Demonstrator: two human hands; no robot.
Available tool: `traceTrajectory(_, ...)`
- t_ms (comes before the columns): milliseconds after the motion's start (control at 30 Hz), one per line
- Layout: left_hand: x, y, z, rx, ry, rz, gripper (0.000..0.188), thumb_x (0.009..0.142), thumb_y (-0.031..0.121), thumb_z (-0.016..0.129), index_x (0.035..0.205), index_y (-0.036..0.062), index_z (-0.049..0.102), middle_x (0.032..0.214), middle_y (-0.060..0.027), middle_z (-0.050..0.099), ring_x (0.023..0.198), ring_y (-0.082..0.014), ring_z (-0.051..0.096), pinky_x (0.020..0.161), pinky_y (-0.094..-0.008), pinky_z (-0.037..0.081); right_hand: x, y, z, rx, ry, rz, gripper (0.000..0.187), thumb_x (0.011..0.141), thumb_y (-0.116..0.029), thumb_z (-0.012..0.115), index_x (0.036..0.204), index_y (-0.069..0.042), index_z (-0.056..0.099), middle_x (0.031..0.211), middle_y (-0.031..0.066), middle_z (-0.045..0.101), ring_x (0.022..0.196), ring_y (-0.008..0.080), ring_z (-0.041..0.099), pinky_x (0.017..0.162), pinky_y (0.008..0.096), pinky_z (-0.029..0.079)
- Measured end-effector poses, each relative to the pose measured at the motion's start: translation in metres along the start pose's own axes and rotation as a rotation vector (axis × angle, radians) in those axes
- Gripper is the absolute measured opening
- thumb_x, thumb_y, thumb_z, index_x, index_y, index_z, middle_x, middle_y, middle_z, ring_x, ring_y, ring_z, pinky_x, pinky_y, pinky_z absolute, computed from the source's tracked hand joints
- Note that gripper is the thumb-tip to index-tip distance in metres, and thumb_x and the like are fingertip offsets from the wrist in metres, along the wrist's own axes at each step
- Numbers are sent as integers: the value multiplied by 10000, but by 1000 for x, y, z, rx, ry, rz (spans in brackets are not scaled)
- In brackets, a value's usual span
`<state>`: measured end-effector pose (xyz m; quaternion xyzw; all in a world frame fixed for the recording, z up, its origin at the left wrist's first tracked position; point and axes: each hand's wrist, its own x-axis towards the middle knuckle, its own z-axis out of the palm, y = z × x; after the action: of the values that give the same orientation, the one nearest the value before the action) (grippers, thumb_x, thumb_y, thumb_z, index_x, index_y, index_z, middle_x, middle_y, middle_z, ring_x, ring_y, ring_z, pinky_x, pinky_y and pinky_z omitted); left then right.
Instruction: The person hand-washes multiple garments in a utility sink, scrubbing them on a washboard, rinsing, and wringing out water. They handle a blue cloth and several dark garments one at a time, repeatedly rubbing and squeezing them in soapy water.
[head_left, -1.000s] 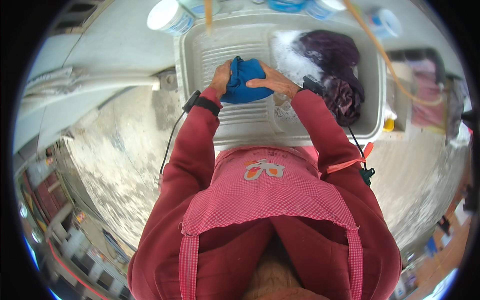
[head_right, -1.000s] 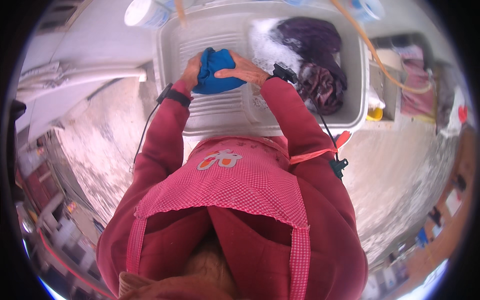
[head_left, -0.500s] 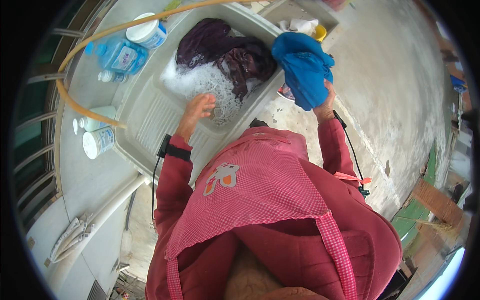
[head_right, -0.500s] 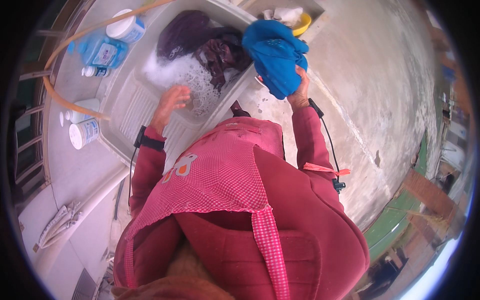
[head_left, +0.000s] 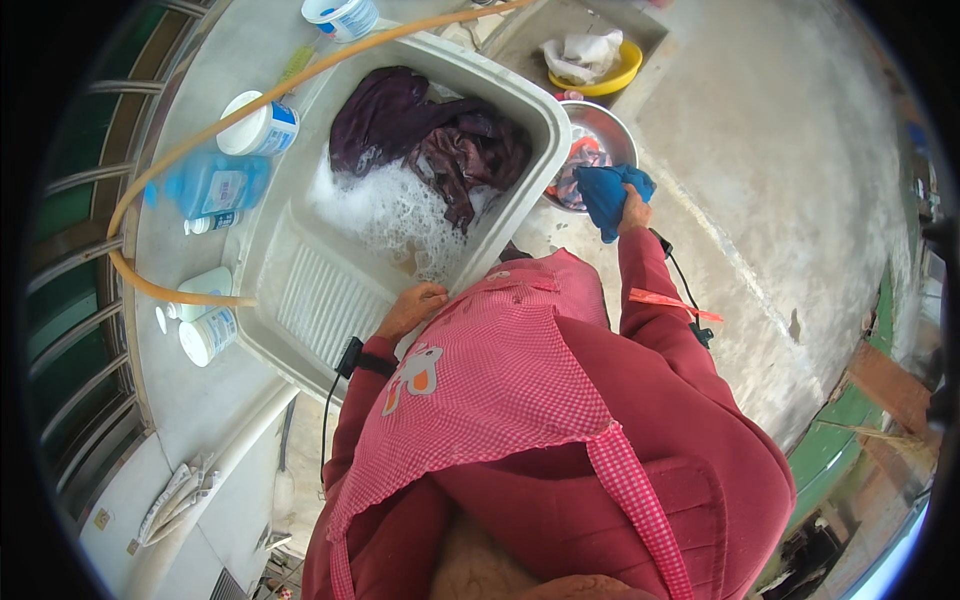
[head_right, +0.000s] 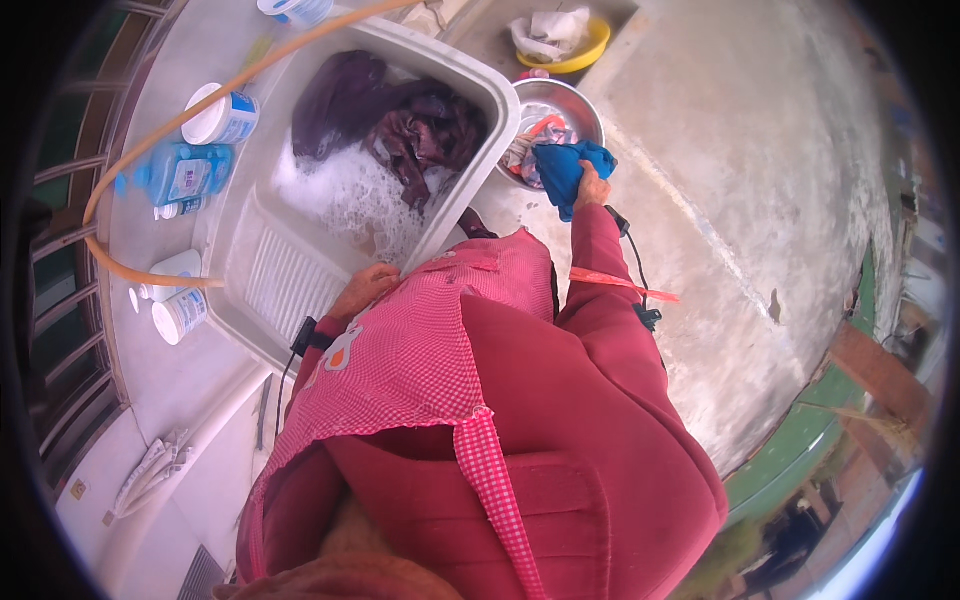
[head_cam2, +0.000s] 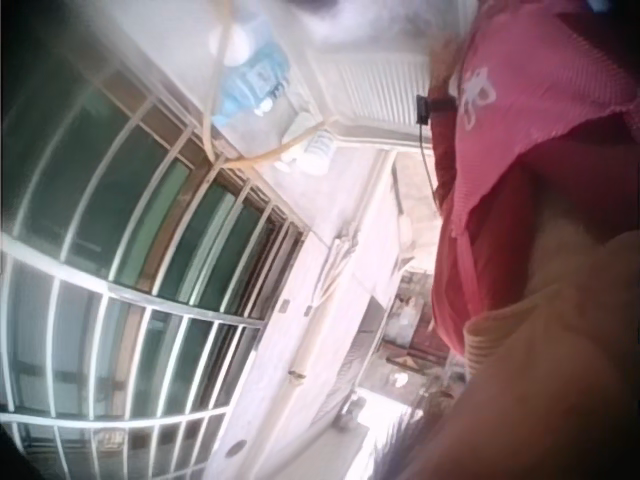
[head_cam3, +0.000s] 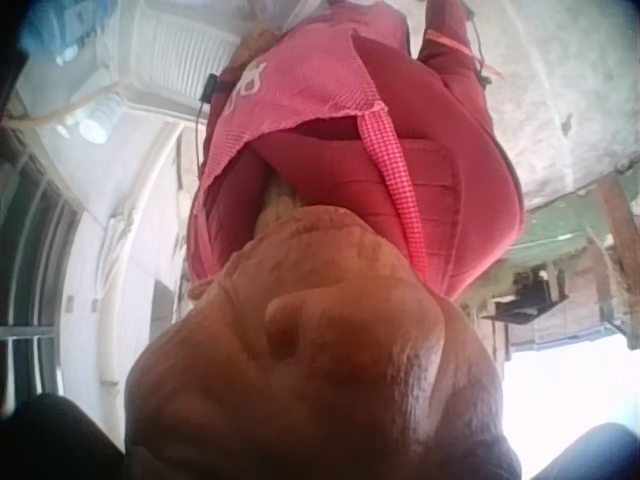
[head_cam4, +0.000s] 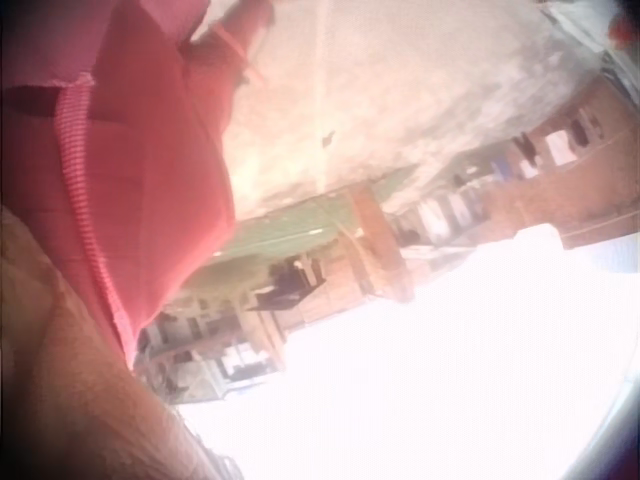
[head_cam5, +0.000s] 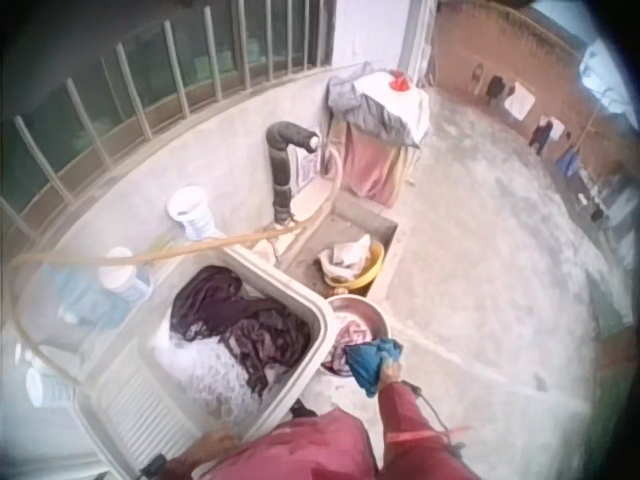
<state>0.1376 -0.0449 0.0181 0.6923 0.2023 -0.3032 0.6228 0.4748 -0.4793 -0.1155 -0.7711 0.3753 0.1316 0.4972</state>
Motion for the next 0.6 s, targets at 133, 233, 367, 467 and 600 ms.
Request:
traceTrajectory(133,0,12,4,96,47,-8,462,1005,382,696,1228,-23,719,1171,-122,737,1108,-218,682,977,-354,523,16,1,27,-45,-58,-89,848,773,-501,822,1356,92,657,1346,316,669,1223,416,663,1077,450,513)
traceTrajectory(233,3,15,2,120,67,-12,436,1007,368,684,1195,-22,732,1147,-126,744,1090,-221,689,963,-355,527,27,8,37,-281,-44,-216,848,754,-424,834,1409,55,589,1305,308,684,1230,436,667,1073,467,513)
traceTrajectory(367,12,5,2,128,79,-41,432,1005,374,673,1175,-17,741,1147,-132,749,1085,-227,694,958,-354,529,39,7,35,-541,13,-183,769,742,-306,832,1370,30,543,1238,295,710,1192,445,692,1026,471,542)
traceTrajectory(467,21,-9,1,135,82,-43,432,1014,387,643,1148,-13,737,1124,-151,745,1079,-256,696,950,-372,529,39,-17,31,-467,-54,-210,745,780,-286,798,1413,15,545,1286,308,692,1179,452,690,1009,487,551)
traceTrajectory(600,31,-23,-3,298,70,47,422,1032,392,614,1120,-8,714,1063,-162,721,1031,-273,679,917,-401,521,8,-93,36,-82,142,-484,678,874,-240,738,1459,40,541,1247,281,701,1123,394,705,969,457,571)
